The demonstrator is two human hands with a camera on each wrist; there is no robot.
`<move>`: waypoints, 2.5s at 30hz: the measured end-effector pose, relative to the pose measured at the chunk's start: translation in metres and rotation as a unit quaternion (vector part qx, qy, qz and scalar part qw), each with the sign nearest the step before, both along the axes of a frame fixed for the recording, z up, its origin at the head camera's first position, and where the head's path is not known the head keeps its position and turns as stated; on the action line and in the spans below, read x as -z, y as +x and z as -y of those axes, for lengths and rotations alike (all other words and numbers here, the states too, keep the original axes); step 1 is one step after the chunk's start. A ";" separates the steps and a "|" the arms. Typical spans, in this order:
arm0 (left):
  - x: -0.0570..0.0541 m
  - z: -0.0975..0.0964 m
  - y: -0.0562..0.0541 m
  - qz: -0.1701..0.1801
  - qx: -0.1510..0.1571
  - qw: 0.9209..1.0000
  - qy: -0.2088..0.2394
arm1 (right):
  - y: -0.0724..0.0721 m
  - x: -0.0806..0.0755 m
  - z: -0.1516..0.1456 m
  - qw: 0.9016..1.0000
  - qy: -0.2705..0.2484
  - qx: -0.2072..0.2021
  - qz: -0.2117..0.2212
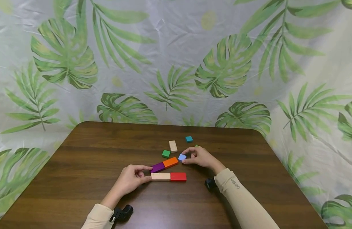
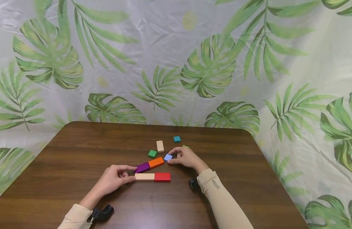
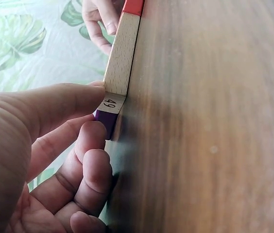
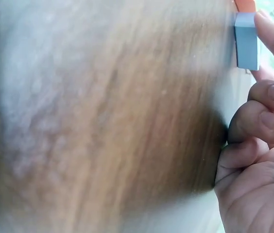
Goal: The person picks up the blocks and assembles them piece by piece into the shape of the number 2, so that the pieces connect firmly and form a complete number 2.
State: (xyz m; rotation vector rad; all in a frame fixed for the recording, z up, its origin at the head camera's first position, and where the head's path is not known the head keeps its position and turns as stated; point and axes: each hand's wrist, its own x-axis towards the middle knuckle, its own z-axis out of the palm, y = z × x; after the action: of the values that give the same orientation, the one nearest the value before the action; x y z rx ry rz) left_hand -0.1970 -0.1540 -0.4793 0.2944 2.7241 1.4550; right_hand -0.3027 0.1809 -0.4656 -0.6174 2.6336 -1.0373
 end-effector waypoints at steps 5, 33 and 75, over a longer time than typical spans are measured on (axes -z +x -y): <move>-0.001 0.000 0.000 0.003 -0.001 1.000 -0.001 | 0.000 -0.001 0.000 1.000 -0.004 0.017 0.016; 0.000 -0.001 0.000 0.002 -0.011 1.000 -0.009 | 0.002 0.004 0.010 0.999 -0.011 0.046 -0.007; 0.001 0.000 0.000 -0.001 -0.005 1.000 0.002 | 0.001 0.005 0.011 0.999 -0.011 0.042 -0.001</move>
State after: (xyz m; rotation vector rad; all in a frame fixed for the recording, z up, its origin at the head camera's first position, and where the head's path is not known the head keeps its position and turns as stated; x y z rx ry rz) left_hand -0.1966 -0.1545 -0.4803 0.2845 2.7290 1.4637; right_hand -0.3013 0.1695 -0.4702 -0.5172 2.6733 -1.0918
